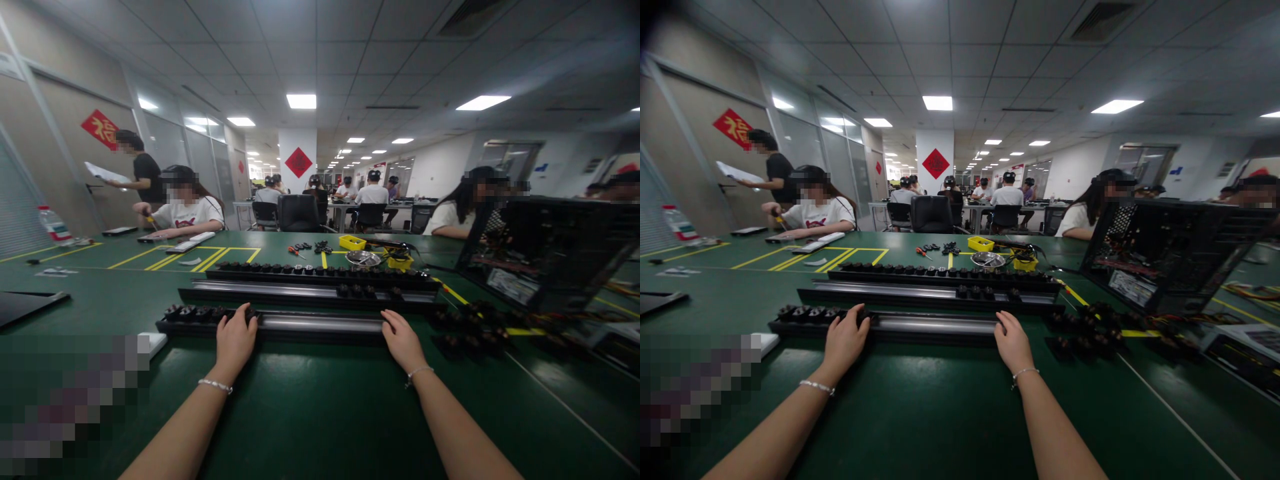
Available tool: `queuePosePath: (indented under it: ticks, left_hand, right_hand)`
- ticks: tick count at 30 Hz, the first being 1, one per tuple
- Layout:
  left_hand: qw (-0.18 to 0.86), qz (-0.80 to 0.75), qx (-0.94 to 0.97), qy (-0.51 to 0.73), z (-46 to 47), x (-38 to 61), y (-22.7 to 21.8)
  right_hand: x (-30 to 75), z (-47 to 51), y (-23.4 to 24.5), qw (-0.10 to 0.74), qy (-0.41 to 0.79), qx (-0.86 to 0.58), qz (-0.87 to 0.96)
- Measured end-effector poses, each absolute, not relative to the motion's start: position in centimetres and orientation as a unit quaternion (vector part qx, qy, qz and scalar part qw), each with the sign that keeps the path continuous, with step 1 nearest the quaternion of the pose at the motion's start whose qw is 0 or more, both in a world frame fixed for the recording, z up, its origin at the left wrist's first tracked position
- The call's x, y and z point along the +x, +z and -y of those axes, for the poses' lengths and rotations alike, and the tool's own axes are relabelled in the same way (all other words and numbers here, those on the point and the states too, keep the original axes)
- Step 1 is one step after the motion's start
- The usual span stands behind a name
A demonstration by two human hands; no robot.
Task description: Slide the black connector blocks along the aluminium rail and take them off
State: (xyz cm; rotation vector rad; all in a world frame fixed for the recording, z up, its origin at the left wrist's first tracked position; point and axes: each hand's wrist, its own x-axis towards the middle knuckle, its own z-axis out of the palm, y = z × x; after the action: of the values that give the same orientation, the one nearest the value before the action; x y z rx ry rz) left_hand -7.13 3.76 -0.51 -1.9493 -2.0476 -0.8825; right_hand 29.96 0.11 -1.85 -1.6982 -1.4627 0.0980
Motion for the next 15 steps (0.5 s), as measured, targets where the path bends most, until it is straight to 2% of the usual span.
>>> queuePosePath:
  ticks: [15]
  left_hand:
    - [0.042,0.694,-0.663,-0.277,-3.40,-7.01,0.08]
  right_hand:
    - [30.15,-0.27,-2.00,0.434,0.035,-0.681,0.589]
